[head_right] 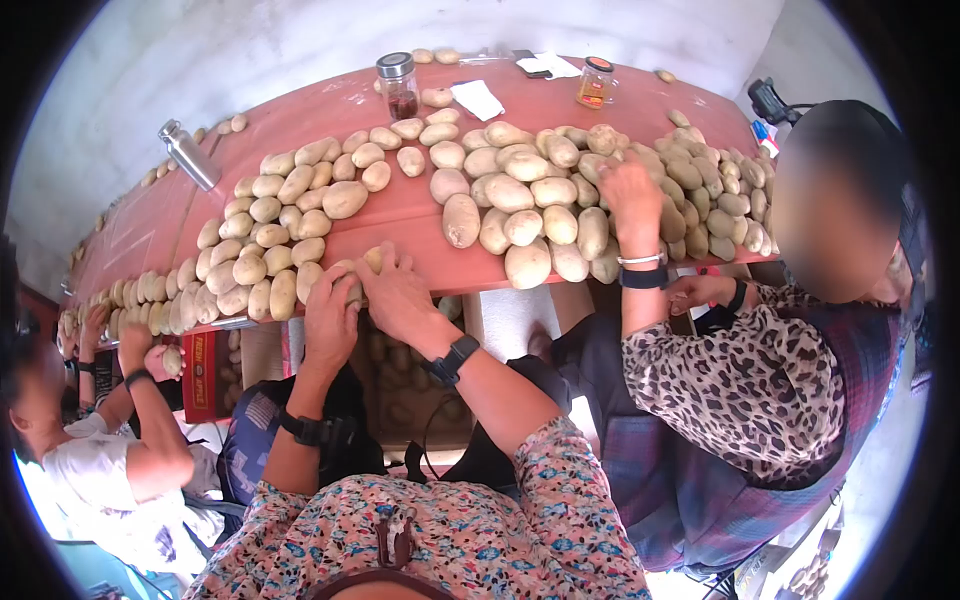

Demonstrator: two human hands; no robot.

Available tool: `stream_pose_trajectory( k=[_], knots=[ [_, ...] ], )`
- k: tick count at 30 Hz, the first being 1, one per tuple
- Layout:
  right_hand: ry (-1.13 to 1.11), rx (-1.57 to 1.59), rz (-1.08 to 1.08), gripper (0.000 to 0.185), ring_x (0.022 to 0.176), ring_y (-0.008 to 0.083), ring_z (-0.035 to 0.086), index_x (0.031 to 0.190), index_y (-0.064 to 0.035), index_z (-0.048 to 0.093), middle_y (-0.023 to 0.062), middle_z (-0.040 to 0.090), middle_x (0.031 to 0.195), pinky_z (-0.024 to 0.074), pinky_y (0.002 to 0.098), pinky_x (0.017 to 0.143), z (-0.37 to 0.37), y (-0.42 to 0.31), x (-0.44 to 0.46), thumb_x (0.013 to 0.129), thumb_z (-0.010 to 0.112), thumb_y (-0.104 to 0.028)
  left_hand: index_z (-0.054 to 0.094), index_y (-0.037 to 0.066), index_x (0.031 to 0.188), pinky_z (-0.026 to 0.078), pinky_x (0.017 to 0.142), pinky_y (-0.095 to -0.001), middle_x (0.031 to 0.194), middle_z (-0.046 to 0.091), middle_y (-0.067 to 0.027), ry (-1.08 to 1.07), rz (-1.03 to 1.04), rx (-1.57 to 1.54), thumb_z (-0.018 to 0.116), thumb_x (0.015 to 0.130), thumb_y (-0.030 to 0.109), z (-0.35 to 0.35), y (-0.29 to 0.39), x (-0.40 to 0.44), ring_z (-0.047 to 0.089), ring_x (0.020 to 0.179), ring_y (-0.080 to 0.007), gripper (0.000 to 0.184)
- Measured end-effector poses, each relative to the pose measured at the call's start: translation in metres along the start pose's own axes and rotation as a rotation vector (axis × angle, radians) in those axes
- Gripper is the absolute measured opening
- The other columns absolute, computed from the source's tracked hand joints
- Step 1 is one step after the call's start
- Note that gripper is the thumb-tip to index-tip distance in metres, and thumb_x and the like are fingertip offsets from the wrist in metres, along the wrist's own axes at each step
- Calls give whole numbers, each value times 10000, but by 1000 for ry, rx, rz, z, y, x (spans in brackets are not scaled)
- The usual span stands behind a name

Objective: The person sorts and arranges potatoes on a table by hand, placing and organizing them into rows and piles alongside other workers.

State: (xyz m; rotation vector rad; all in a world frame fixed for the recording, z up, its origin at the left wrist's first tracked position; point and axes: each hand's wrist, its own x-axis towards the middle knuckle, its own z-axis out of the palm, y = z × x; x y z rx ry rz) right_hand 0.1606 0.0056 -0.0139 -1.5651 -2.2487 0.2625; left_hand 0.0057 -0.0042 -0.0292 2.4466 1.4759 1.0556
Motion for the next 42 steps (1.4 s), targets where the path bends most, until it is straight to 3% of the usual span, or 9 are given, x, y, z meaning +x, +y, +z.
stream_pose_trajectory(
  k=[5, 10, 15, 17, 27, 35, 38, 41, 42],
  knots=[
    [-123, 89, 112, 598, 1142, 466, 494, 1314, -129, 482, 221, 410, 1361, 468, 512, 912, -38, 7, -14, 734, 603, -52, 579, -3, 1139, 390, 1016, -450, 1256, 513, -174, -48, 0, -18, 669, 736, -15, -9, 4, -1, 490, 1182, -376, 413],
    [62, -403, 131, 569, 1175, 391, 481, 1239, -155, 527, 168, 469, 1336, 448, 493, 903, -39, 58, -35, 692, 610, -25, 618, 51, 1044, 435, 925, -425, 1126, 584, -146, 153, 143, -7, 617, 781, 12, -9, 23, -24, 560, 1060, -347, 266],
    [178, -513, -8, 409, 1122, 356, 506, 1175, -154, 530, 123, 478, 1318, 459, 487, 869, -41, 61, -44, 783, 573, -47, 609, 78, 988, 458, 803, -426, 1026, 594, -95, -160, 248, -262, 611, 798, 55, 15, 32, -67, 578, 946, -315, 192],
    [129, -487, 65, 415, 1132, 362, 502, 1177, -155, 527, 124, 476, 1321, 456, 494, 875, -41, 57, -43, 782, 569, -36, 619, 93, 1002, 469, 796, -422, 985, 588, -81, -549, 190, -190, 601, 836, 103, 23, 35, -88, 594, 934, -293, 167],
    [86, -438, 99, 510, 1186, 341, 486, 1162, -108, 512, 96, 475, 1324, 426, 500, 911, -45, 45, -42, 699, 598, 89, 636, 98, 1049, 489, 794, -415, 960, 598, -71, -624, 165, -145, 612, 855, 155, 14, 11, -124, 621, 914, -272, 204],
    [13, -493, 156, 420, 1229, 386, 438, 1164, -72, 501, 142, 461, 1331, 402, 568, 941, -43, 36, -36, 771, 624, 10, 630, 79, 1096, 502, 829, -442, 1012, 604, -110, -680, -80, -50, 664, 824, 171, -21, 1, -136, 617, 1006, -303, 290],
    [319, -412, -73, 316, 1171, 375, 482, 1103, -55, 533, 160, 494, 1273, 428, 518, 933, -58, -30, -50, 804, 623, -12, 626, 67, 1136, 501, 861, -441, 1049, 617, -153, -761, -190, -101, 655, 830, 163, -26, -10, -154, 610, 1031, -332, 323],
    [380, 490, -196, 168, 1033, 295, 570, 1000, -30, 564, 141, 587, 1086, 477, 352, 860, -40, -87, -66, 840, 611, -30, 640, 40, 1049, 499, 850, -437, 990, 642, -150, -795, -268, -279, 602, 846, 122, 3, -19, -179, 625, 1009, -337, 222],
    [280, 708, -92, 109, 978, 165, 577, 1010, -47, 582, 81, 595, 1069, 481, 300, 846, -16, -103, -79, 902, 574, -38, 640, 40, 1049, 499, 850, -437, 990, 642, -150, -803, -241, -283, 602, 846, 122, 23, -27, -193, 625, 1009, -337, 222]
  ],
)
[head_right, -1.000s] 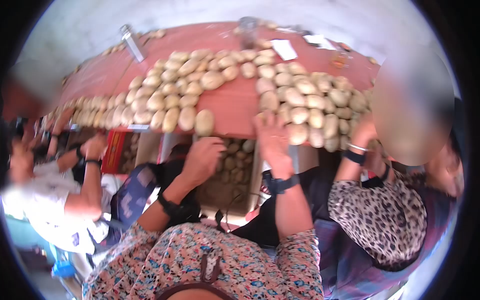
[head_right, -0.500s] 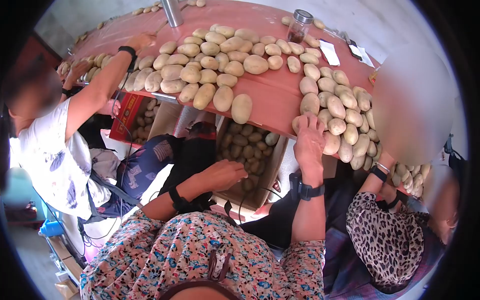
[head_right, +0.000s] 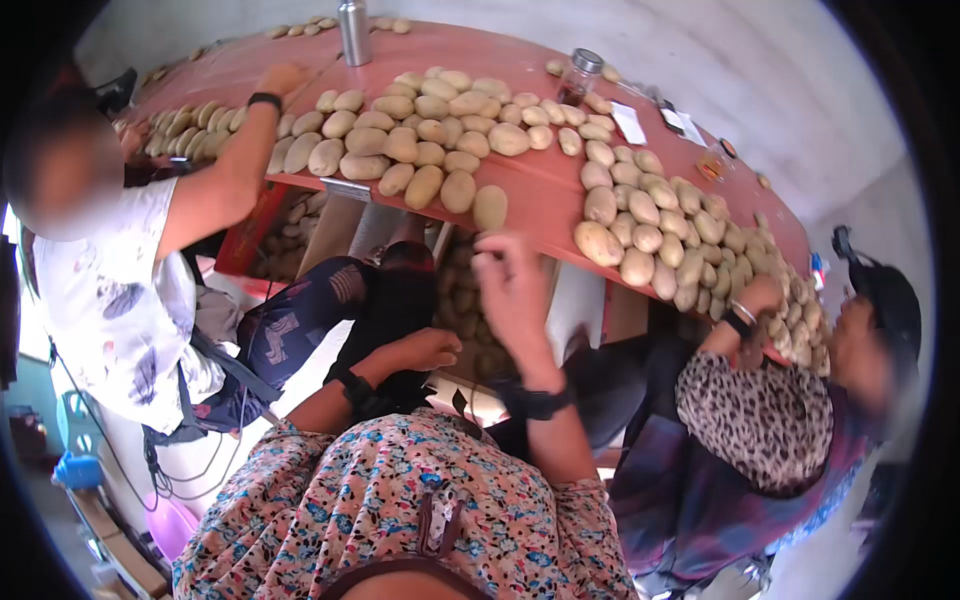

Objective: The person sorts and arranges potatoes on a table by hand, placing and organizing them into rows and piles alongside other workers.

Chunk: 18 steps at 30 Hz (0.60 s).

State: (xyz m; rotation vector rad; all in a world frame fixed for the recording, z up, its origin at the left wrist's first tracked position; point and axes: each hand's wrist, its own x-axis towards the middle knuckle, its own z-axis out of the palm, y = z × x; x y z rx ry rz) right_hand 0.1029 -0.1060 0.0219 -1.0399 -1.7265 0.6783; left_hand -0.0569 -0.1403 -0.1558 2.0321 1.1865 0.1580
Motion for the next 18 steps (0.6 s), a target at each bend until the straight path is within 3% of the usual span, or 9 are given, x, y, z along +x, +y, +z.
stream_pose_trajectory(
  k=[2, 3, 4, 6, 10, 12, 13, 15, 18],
  knots=[
    [-99, 140, 26, 96, 895, 123, 568, 1006, -57, 593, 45, 600, 996, 483, 278, 798, 49, 31, -40, 912, 578, -62, 635, 29, 1085, 494, 869, -417, 1015, 666, -152, -233, -8, -649, 605, 857, 153, 39, -37, 12, 634, 999, -316, 261],
    [-231, 293, 282, 83, 832, 107, 576, 998, -60, 602, 31, 604, 986, 489, 268, 752, 68, 59, -67, 921, 581, -83, 635, 29, 1085, 494, 869, -417, 1015, 666, -152, -249, 13, -636, 605, 857, 153, 54, -48, 14, 634, 999, -316, 261],
    [-336, 429, 527, 128, 884, 165, 626, 980, -39, 616, 74, 645, 948, 499, 308, 774, 89, 105, -97, 873, 625, -108, 633, 29, 1094, 498, 857, -407, 1004, 675, -136, -66, 155, -528, 621, 853, 166, 66, -57, 16, 644, 965, -303, 277],
    [-408, 121, 590, 185, 798, 186, 652, 951, -25, 649, 99, 675, 855, 515, 322, 725, 96, 136, -132, 856, 650, -184, 648, 28, 1076, 510, 817, -396, 947, 694, -132, 106, 367, -211, 658, 827, 192, 70, -59, 6, 662, 878, -312, 298],
    [-233, -12, 558, 246, 763, 264, 683, 916, -7, 682, 152, 700, 848, 533, 367, 722, 80, 156, -134, 834, 649, -236, 662, 24, 1030, 514, 795, -407, 918, 687, -161, 37, 231, -153, 668, 810, 187, 35, -23, -14, 662, 854, -327, 274],
    [-547, -663, 407, 281, 803, 332, 676, 916, -5, 685, 176, 698, 873, 527, 413, 739, 76, 150, -124, 855, 601, -266, 690, 31, 971, 512, 771, -429, 891, 674, -201, 73, 181, -254, 654, 810, 230, 27, -16, -15, 654, 857, -362, 258],
    [-540, -648, 382, 281, 803, 332, 676, 916, -5, 685, 176, 698, 873, 527, 413, 739, 76, 153, -125, 855, 601, -266, 690, 31, 971, 512, 771, -429, 891, 674, -201, 89, 171, -231, 654, 810, 230, 27, -12, -14, 654, 857, -362, 258],
    [-836, -644, 395, 330, 932, 411, 649, 947, -15, 704, 213, 684, 983, 511, 464, 807, 74, 163, -143, 829, 613, -310, 698, 38, 910, 508, 740, -443, 858, 671, -203, -103, 205, 207, 623, 817, 255, 33, -3, -9, 649, 841, -377, 248],
    [-940, -616, 364, 351, 995, 378, 651, 1018, -50, 709, 187, 683, 1074, 502, 461, 859, 81, 200, -170, 811, 645, -327, 710, 48, 884, 505, 747, -454, 874, 674, -206, -295, 282, 74, 593, 815, 257, 22, 13, -20, 645, 859, -388, 249]
  ],
)
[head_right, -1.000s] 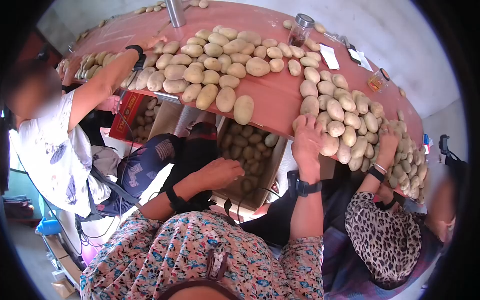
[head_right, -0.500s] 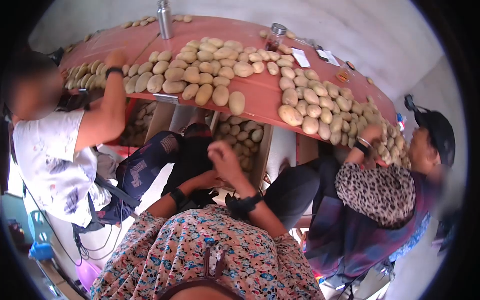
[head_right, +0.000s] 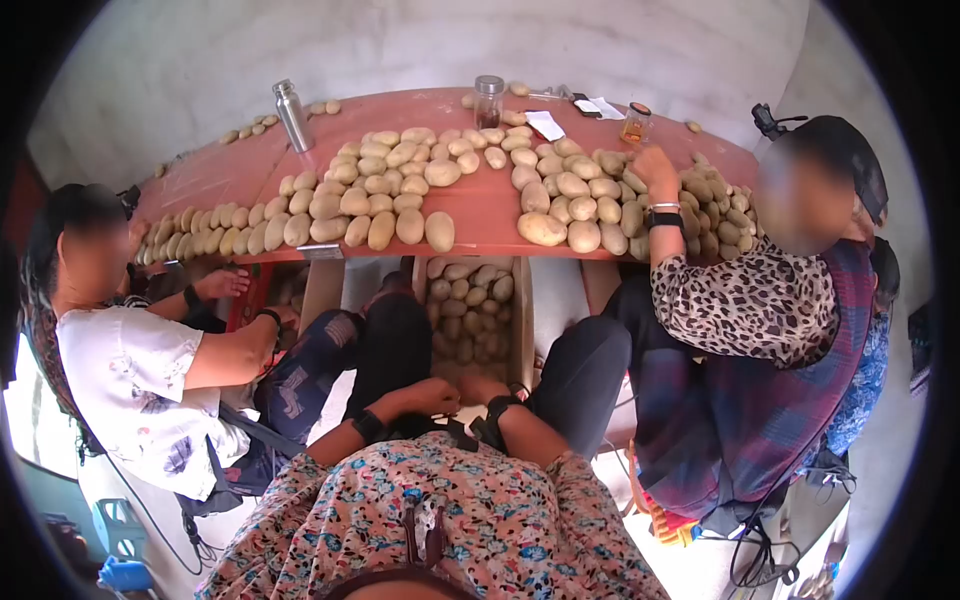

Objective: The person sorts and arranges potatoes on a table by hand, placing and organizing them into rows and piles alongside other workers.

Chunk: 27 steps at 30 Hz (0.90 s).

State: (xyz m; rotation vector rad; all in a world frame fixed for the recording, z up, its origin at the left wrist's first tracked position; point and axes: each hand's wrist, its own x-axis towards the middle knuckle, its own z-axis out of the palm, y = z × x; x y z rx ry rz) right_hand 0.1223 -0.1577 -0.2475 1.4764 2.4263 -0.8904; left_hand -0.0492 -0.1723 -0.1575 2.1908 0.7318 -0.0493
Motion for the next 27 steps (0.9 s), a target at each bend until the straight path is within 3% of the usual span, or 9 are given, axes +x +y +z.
stream_pose_trajectory(
  k=[4, 6, 8, 10, 12, 17, 21, 23, 27],
  knots=[
    [-50, 110, 87, 463, 1119, 370, 603, 1197, -56, 643, 223, 620, 1215, 476, 463, 932, 33, 26, 11, 816, 661, -317, 720, 53, 924, 505, 802, -471, 921, 676, -220, 131, -158, 25, 588, 819, 229, 1, 11, 21, 648, 911, -391, 244],
    [-24, 131, 93, 463, 1128, 362, 601, 1217, -50, 631, 208, 618, 1228, 471, 464, 941, 42, 34, 17, 828, 652, -300, 719, 23, 920, 510, 822, -460, 958, 678, -229, 98, -167, 196, 592, 817, 231, 21, -17, 40, 650, 926, -394, 264],
    [7, 128, 139, 384, 1067, 360, 631, 1144, -40, 665, 207, 645, 1170, 493, 461, 903, 22, 19, -7, 851, 609, -280, 719, 16, 881, 509, 792, -466, 915, 681, -226, -95, -294, 302, 695, 732, 318, -11, 26, 47, 652, 906, -390, 338],
    [58, 112, 218, 341, 1009, 361, 657, 1082, -36, 694, 215, 666, 1116, 511, 458, 872, -18, 6, -48, 868, 577, -274, 721, 7, 843, 521, 776, -461, 888, 683, -227, -94, -262, 313, 723, 696, 306, -18, 44, 58, 664, 886, -381, 333],
    [-106, -30, 102, 338, 1095, 337, 632, 1123, -35, 686, 163, 658, 1185, 500, 454, 897, -38, 1, -66, 852, 591, -213, 722, 9, 845, 527, 768, -459, 880, 684, -223, -79, -237, 322, 728, 689, 291, -5, 53, 71, 667, 877, -380, 322],
    [-80, -206, 128, 266, 1014, 346, 663, 1008, -52, 729, 188, 684, 1085, 523, 449, 858, 33, 50, -14, 821, 575, -161, 713, 25, 931, 525, 774, -465, 929, 689, -213, 112, -176, 220, 707, 710, 188, 28, 24, 57, 668, 896, -371, 275],
    [-247, -320, 237, 424, 1070, 337, 642, 1195, -129, 655, 183, 648, 1191, 511, 473, 877, 40, 37, -2, 797, 619, -269, 697, 44, 860, 513, 730, -465, 860, 684, -197, 141, 7, 128, 697, 723, 176, 16, 12, 16, 662, 813, -365, 191],
    [-81, -145, 301, 470, 1076, 331, 639, 1216, -129, 625, 183, 646, 1192, 502, 473, 891, 18, -4, -24, 789, 630, -324, 669, 38, 889, 514, 731, -418, 851, 669, -160, 301, 85, -64, 712, 750, 195, 14, 5, 13, 654, 834, -347, 213],
    [-46, -211, 280, 408, 1053, 323, 645, 1113, -111, 652, 179, 673, 1104, 507, 453, 880, 13, 3, -36, 777, 640, -341, 662, 34, 902, 513, 743, -415, 895, 672, -150, 293, 61, -107, 730, 707, 115, 17, 5, 25, 658, 871, -318, 221]
  ],
)
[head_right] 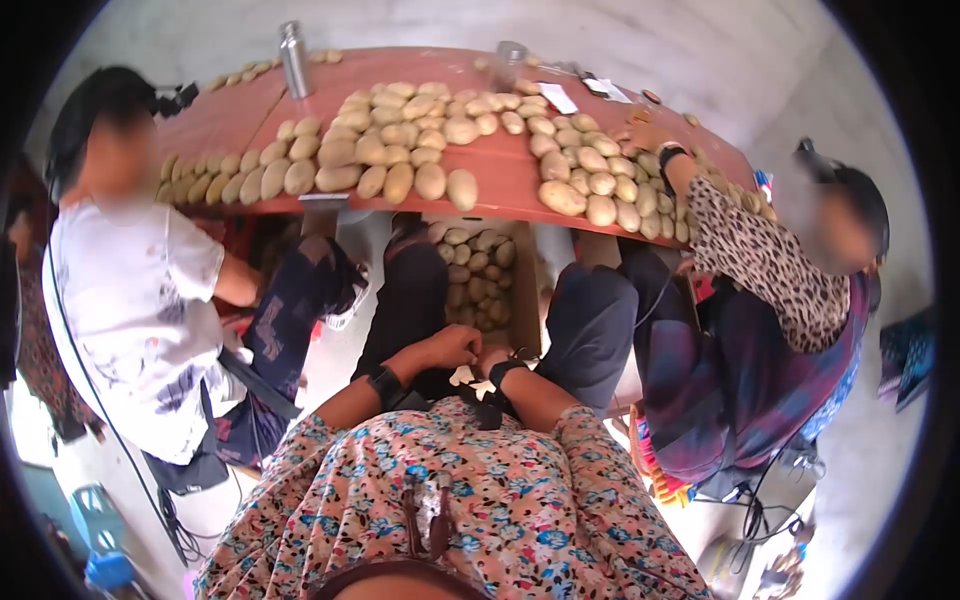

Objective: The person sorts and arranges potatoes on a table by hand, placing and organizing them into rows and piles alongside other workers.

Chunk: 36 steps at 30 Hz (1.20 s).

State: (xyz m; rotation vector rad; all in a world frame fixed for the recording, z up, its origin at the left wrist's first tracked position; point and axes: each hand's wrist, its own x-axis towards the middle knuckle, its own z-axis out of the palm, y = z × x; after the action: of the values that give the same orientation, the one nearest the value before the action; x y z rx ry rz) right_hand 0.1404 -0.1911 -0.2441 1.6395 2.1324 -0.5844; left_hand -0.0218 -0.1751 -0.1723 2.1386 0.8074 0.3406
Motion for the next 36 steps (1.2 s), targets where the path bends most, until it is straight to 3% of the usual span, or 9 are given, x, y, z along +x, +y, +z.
stream_pose_trajectory(
  k=[12, 15, 19, 22, 24, 29, 31, 34, 36],
  knots=[
    [49, 106, -163, 379, 963, 319, 671, 1072, -113, 685, 169, 692, 1029, 522, 443, 821, -21, -16, 23, 796, 639, -368, 622, 25, 886, 479, 805, -424, 930, 612, -192, 223, -31, -191, 560, 656, -27, -2, -10, -2, 595, 928, -384, 245],
    [89, 183, -141, 385, 962, 324, 670, 1078, -107, 684, 171, 691, 1038, 519, 446, 829, -16, -7, 25, 804, 635, -373, 619, 17, 965, 516, 771, -367, 938, 637, -133, 124, -171, -155, 602, 747, 36, -9, -2, 6, 644, 877, -250, 220],
    [-48, 119, -28, 379, 966, 329, 667, 1077, -100, 688, 172, 686, 1064, 509, 448, 849, -48, -6, 5, 820, 622, -372, 630, 15, 1006, 520, 772, -362, 953, 648, -135, 162, -144, -326, 614, 774, 67, -4, -34, 17, 649, 883, -242, 238],
    [-114, 124, -103, 316, 1025, 365, 646, 1075, -89, 693, 168, 680, 1098, 504, 455, 887, -31, 13, 35, 897, 548, -307, 624, 10, 1068, 512, 816, -359, 1016, 657, -152, -16, -481, -220, 630, 815, 105, 9, -51, 20, 648, 921, -250, 271],
    [-126, 212, -92, 309, 998, 369, 654, 1056, -81, 701, 174, 685, 1074, 508, 470, 873, -45, 22, 41, 896, 546, -295, 619, 2, 1063, 511, 772, -402, 973, 674, -185, 100, -343, -169, 621, 818, 177, 10, -56, 25, 669, 885, -299, 302],
    [124, 168, -304, 306, 912, 371, 672, 1024, -58, 700, 215, 692, 958, 526, 443, 805, -20, 64, 67, 894, 557, -296, 611, 7, 1141, 493, 855, -443, 1075, 656, -229, -160, -210, -40, 651, 826, 236, 26, -68, 30, 636, 1003, -370, 391],
    [19, 870, 234, 244, 873, 364, 671, 954, -55, 700, 186, 692, 935, 521, 467, 788, -44, 56, 55, 893, 542, -231, 604, 8, 1172, 479, 906, -450, 1113, 648, -228, -266, -235, 63, 652, 837, 253, 20, -62, 34, 609, 1059, -388, 419],
    [123, 751, 204, 211, 952, 295, 656, 871, -85, 711, 135, 691, 921, 515, 446, 818, -36, 57, 66, 891, 534, -197, 604, 11, 1186, 478, 922, -442, 1128, 647, -223, -240, -279, -1, 641, 846, 249, 16, -56, 34, 606, 1073, -384, 417],
    [250, 695, 188, 194, 1004, 271, 629, 992, -116, 666, 102, 671, 1002, 488, 482, 845, -16, 69, 80, 902, 530, -221, 606, 12, 1185, 478, 921, -440, 1127, 647, -223, -235, -281, -7, 640, 846, 244, 12, -52, 34, 606, 1072, -383, 412]
  ],
)
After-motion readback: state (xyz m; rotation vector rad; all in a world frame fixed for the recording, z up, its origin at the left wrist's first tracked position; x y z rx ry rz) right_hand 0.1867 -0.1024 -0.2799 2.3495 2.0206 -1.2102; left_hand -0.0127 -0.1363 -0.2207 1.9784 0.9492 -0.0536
